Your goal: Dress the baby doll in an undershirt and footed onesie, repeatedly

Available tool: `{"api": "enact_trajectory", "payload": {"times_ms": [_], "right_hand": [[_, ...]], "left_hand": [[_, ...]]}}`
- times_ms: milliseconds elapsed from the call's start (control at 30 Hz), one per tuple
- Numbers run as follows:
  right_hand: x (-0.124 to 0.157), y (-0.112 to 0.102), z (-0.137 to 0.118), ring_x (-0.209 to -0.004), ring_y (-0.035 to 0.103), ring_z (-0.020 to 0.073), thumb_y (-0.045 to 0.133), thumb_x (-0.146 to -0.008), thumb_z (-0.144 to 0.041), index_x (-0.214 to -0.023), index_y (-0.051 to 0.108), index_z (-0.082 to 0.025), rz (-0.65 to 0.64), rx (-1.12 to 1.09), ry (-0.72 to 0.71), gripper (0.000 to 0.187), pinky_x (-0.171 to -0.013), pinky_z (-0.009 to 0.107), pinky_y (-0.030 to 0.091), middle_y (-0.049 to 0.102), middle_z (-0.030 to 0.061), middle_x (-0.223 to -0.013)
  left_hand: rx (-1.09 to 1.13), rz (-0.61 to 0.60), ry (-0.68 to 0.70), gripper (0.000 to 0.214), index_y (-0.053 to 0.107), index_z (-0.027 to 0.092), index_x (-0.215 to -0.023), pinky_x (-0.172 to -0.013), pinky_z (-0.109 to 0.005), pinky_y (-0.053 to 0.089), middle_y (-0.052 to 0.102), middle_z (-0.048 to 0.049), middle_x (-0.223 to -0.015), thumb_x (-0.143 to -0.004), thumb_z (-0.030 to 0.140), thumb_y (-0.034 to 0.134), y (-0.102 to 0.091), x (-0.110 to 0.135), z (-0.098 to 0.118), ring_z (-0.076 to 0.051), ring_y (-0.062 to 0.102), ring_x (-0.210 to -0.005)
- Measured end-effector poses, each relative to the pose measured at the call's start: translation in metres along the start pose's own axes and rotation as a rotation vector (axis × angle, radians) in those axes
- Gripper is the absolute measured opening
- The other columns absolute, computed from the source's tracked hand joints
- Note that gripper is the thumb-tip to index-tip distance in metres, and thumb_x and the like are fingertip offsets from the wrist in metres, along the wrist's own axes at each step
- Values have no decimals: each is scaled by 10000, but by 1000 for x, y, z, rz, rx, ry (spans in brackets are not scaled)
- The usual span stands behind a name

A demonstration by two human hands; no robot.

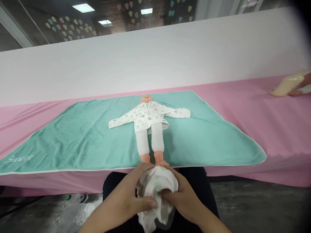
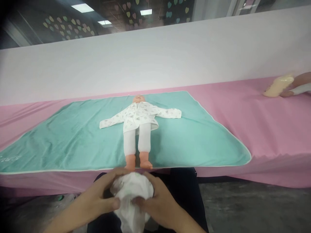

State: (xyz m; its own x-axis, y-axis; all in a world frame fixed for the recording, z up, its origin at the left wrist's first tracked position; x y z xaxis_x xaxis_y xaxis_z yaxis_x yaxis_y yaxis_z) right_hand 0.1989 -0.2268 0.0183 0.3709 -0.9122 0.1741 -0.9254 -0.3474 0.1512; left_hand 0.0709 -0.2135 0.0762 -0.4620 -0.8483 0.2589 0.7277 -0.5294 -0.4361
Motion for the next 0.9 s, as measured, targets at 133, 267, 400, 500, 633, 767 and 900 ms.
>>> {"api": "enact_trajectory", "payload": {"times_ms": [133,267,400,500,633,767,900], "right_hand": [[-24,-17,-23,-760,558,163,612,-754,-306,-934,591,-192,271,-50,-127,214,-682,277,454,615,11,-824],[-37,-35,-33,-743,547,158,581,-780,-352,-898,578,-195,356,60,-112,196,-666,277,442,604,4,-809],[-39,-44,-46,-715,523,153,527,-815,-323,-877,568,-210,308,330,-163,135,-618,271,407,587,-5,-802],[-40,-50,-52,-735,507,154,448,-847,-258,-808,546,-203,315,585,-230,119,-627,278,376,574,10,-839],[-44,-60,-45,-648,481,151,419,-863,-274,-768,492,-198,318,749,-181,142,-579,280,330,564,3,-734],[-49,-59,-48,-731,554,171,455,-865,-355,-878,552,-196,159,554,-128,186,-627,291,388,632,17,-830],[-54,-56,-55,-959,585,213,540,-833,-380,-1092,570,-223,5,195,-73,304,-794,345,445,642,38,-1056]], "left_hand": [[-289,201,10,907,269,308,-1379,-795,-344,464,422,-75,-1373,-613,394,745,12,-27,23,-285,541,-1078],[-632,304,6,531,337,289,-1310,-564,-298,423,518,-69,-1242,-815,357,516,14,-45,27,-237,624,-812],[-925,319,-10,437,405,238,-1214,-475,-267,305,606,-63,-1033,-787,164,457,6,-57,25,-212,610,-660],[-992,258,-53,326,468,229,-1077,-463,-265,257,631,-39,-857,-763,140,457,4,-67,16,-222,600,-614],[-844,246,-45,277,457,229,-1011,-471,-258,268,627,-16,-763,-750,138,482,4,-77,8,-210,589,-613],[-533,305,-38,266,461,244,-1021,-511,-252,343,633,-3,-787,-766,203,522,-7,-74,9,-192,590,-670],[-125,308,-35,326,477,224,-1048,-621,-255,451,628,-27,-936,-749,291,587,-20,-63,25,-191,602,-816]]}}
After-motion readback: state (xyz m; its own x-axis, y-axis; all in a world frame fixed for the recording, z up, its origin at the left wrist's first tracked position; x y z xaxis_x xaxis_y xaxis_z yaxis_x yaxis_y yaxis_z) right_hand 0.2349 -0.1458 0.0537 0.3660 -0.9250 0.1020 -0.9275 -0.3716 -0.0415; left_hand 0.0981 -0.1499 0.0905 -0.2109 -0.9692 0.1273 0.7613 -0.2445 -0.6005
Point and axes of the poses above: each hand's wrist, its own x-axis away from the middle knuckle, its own y-axis out of the palm, z = x × y, the point moved 9 cm from there along -x, towards the middle knuckle
